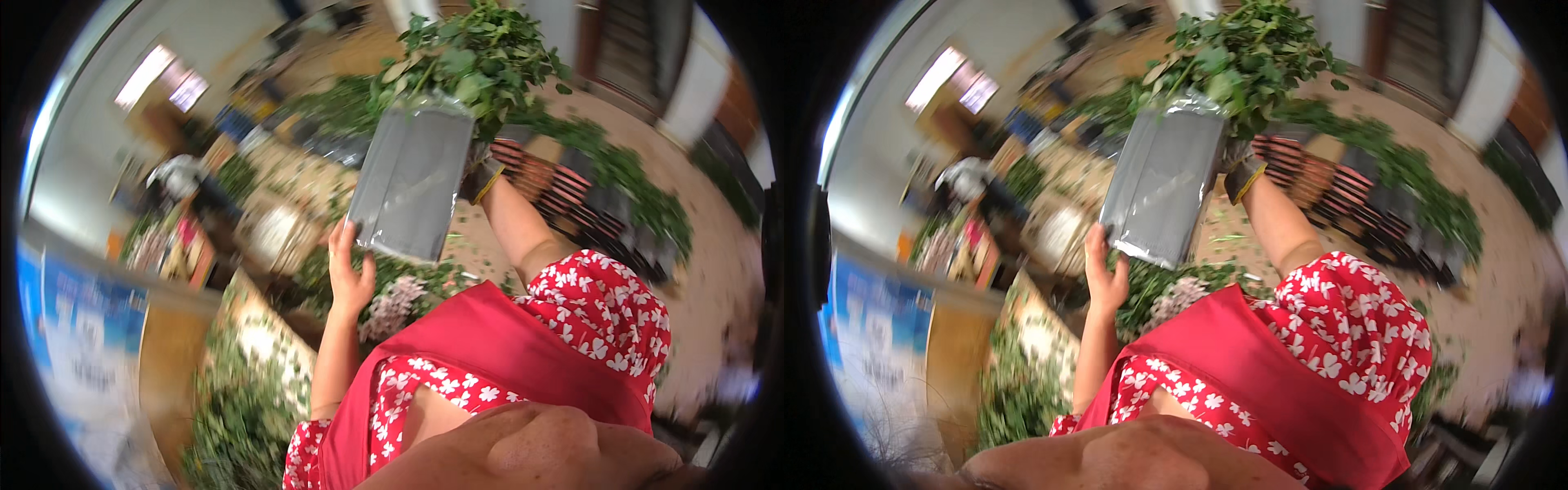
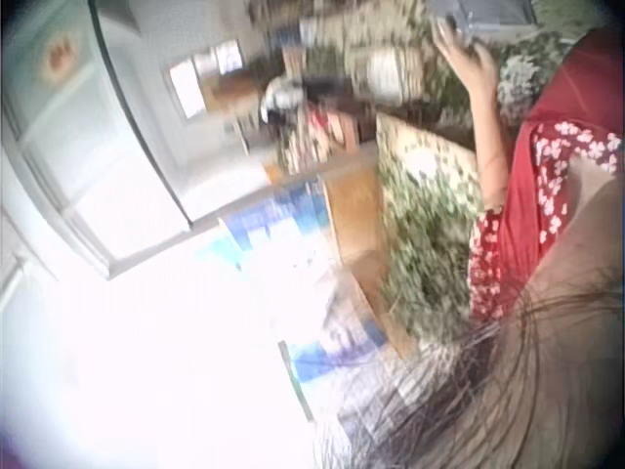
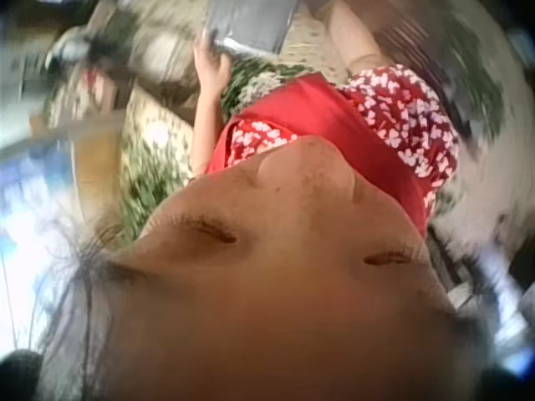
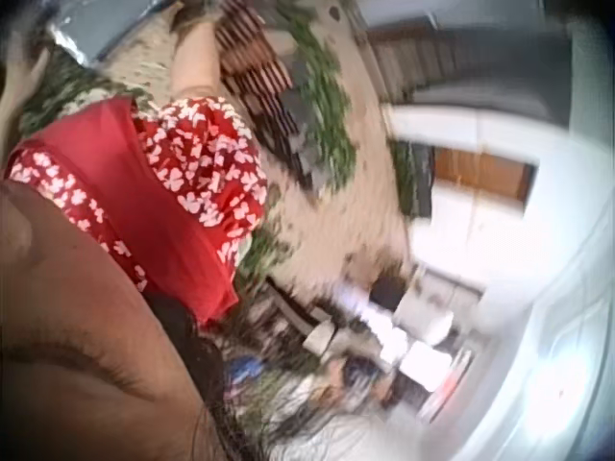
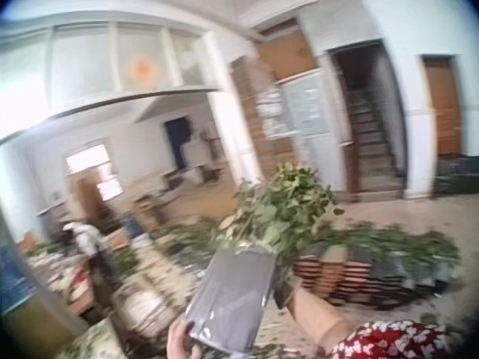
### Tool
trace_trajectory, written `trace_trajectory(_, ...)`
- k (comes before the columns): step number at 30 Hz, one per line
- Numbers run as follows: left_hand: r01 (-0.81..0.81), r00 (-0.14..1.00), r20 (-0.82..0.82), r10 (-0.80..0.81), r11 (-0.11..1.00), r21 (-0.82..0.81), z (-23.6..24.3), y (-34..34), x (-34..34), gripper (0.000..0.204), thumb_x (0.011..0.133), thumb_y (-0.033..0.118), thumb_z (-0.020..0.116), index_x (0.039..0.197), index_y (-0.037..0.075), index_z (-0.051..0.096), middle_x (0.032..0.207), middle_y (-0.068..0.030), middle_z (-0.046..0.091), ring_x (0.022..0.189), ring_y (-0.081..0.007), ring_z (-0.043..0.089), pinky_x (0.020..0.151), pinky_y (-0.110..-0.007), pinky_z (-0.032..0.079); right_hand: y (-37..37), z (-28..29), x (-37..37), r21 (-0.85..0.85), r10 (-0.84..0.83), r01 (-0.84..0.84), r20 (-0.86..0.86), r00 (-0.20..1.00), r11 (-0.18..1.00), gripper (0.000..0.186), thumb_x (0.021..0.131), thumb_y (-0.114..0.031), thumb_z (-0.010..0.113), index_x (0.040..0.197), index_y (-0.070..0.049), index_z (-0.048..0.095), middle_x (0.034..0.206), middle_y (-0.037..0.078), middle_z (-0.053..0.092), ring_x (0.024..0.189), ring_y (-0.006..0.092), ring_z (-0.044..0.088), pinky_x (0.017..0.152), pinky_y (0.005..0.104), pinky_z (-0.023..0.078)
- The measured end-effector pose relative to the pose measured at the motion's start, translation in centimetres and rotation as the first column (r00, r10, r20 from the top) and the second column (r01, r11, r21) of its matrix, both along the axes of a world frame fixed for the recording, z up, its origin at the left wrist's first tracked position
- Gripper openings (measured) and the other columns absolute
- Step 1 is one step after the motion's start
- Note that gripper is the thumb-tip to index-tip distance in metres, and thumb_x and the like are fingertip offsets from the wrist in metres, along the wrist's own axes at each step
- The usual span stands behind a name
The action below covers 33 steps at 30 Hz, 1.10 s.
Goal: The person arranges pink roses and green leafy stems into a black rectangular container. They use both hands to position the flowers and leaves, occasionally adjusting the arrangement and handling the container.
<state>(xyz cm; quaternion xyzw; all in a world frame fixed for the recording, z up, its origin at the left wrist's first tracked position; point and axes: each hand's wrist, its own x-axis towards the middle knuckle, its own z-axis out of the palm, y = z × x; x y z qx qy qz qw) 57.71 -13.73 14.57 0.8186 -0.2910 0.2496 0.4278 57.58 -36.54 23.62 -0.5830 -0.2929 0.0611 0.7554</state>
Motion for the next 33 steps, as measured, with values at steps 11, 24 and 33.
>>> trace_trajectory(11,0.763,0.638,-0.258,-0.726,0.640,0.089,-13.4,-24.4,0.0,0.057,0.083,-0.006,0.056,0.139,0.007,0.049,0.138,-0.0198,0.051,0.125,-0.0371,0.052,0.102,-0.041,0.046,-22.7,-8.7,-12.3,-0.107,-0.816,0.825,-0.261,0.516,0.555,0.042,0.101,-0.036,0.049,0.133,-0.009,0.047,0.119,0.006,0.056,0.102,0.0190,0.056,0.083,0.0332,0.047)
trace_trajectory(24,0.906,0.210,-0.087,-0.974,0.161,0.392,-23.9,-55.6,0.9,0.071,0.081,0.018,0.066,0.146,0.010,0.041,0.122,-0.0128,0.052,0.111,-0.0317,0.056,0.092,-0.039,0.052,-56.4,-22.0,-17.2,-0.328,-0.911,0.941,-0.409,-0.063,0.082,0.045,0.101,-0.037,0.048,0.137,-0.010,0.044,0.125,0.007,0.053,0.108,0.0208,0.054,0.087,0.0353,0.045)
trace_trajectory(33,0.684,0.653,-0.225,-0.723,0.435,0.586,-30.5,-66.1,9.8,0.062,0.083,0.007,0.056,0.144,0.007,0.046,0.119,-0.0140,0.055,0.110,-0.0317,0.057,0.089,-0.038,0.055,-72.8,-36.8,2.5,-0.500,-0.875,0.800,-0.480,0.064,0.333,0.047,0.101,-0.038,0.048,0.139,-0.011,0.041,0.129,0.007,0.051,0.112,0.0220,0.053,0.090,0.0367,0.044)
